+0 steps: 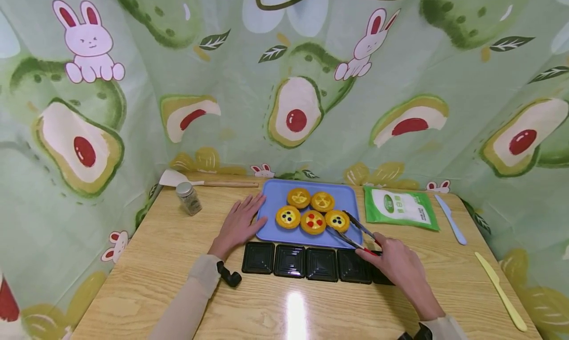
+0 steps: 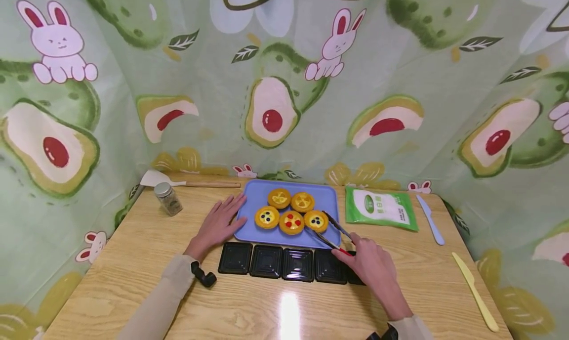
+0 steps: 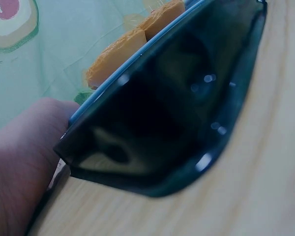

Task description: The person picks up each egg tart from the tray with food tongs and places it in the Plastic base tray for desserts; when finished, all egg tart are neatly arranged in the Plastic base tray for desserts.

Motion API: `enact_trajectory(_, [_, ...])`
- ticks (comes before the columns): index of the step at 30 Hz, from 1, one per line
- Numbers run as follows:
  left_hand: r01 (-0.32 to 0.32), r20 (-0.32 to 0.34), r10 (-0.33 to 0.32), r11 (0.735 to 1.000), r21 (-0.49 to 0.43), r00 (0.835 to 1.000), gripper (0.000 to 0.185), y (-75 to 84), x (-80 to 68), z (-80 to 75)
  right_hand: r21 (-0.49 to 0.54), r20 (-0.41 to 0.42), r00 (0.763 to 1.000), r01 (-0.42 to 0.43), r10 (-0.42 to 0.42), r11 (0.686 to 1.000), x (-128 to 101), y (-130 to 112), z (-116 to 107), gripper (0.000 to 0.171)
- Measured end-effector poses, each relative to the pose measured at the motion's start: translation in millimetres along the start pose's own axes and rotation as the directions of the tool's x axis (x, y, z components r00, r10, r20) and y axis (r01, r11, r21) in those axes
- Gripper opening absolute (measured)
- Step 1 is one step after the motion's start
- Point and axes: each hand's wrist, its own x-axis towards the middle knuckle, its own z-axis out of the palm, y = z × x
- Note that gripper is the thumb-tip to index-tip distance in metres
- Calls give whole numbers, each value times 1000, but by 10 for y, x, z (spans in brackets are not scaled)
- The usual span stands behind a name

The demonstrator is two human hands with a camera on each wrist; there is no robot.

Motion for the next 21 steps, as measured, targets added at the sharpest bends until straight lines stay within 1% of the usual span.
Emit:
enact_trajectory(6, [-13,-17,13,1000,0,1000,73,-10,-5,6,5,-1,1000,13,-13,1000,8,-8,19,50])
enact_trajectory(9, [-18,-25,18,1000,-3,1000,73,-11,2,-16,9,-3,1000,15,-15,1000,18,-10,23,50])
enact_trajectory(13, [-16,-25,16,1000,0,1000,72,-10,13,-30,11,-11,1000,17,-17,1000,25,-13,27,49])
enact_trajectory(21, [-7,-9,7,1000,5,1000,72,-8,-2,-4,9,-27,1000,6,-5,1000,-4,-6,5,48])
